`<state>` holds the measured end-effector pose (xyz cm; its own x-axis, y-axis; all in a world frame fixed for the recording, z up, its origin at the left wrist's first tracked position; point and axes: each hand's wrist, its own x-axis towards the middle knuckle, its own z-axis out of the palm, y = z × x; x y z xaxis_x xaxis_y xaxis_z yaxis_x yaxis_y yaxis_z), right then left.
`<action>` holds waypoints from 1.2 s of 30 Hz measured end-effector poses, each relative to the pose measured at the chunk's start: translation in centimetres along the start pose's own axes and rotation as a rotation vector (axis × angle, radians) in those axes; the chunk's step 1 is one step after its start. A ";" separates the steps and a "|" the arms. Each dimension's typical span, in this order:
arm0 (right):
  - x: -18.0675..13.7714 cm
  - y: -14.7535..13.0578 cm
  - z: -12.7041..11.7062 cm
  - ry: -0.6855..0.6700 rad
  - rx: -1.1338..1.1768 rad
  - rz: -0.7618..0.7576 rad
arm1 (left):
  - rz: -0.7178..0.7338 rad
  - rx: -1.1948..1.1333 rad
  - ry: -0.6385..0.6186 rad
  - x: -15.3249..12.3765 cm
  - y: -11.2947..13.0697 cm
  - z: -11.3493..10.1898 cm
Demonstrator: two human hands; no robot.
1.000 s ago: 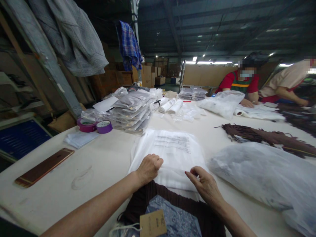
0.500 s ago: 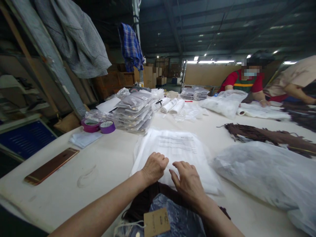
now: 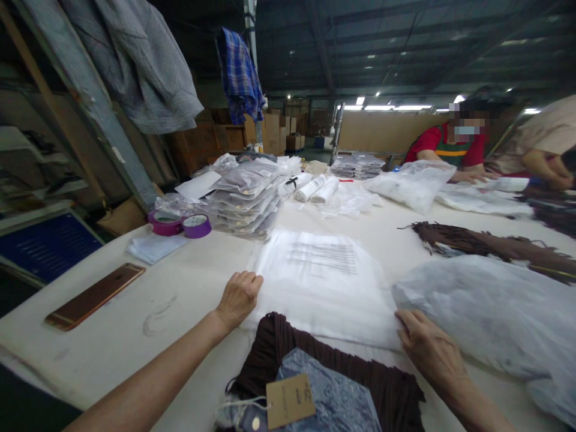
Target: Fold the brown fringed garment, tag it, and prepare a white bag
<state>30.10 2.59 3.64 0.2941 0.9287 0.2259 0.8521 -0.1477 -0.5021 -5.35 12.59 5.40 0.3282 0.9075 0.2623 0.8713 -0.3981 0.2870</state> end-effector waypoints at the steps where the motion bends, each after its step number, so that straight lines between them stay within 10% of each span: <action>1: -0.4 0.1 0.0 0.022 0.066 0.061 | -0.064 -0.058 0.034 -0.1 -0.3 0.0; 10: -1.8 -1.8 0.7 0.077 1.035 0.619 | -0.698 -0.948 0.137 0.1 1.0 0.7; 17: -1.8 -0.6 0.4 0.022 1.417 0.784 | -0.768 -1.439 0.206 0.2 1.6 1.5; 26: -3.2 1.3 1.6 0.025 1.365 0.748 | -0.514 -1.272 0.139 -1.7 1.3 3.0; 36: -7.3 2.5 1.1 -0.218 0.412 0.425 | -0.241 -0.796 0.055 -4.2 1.6 3.2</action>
<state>29.55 -4.19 -0.20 0.4387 0.8719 -0.2177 0.4303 -0.4164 -0.8009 -4.11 8.59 1.79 0.1294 0.9803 0.1494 0.3897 -0.1888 0.9014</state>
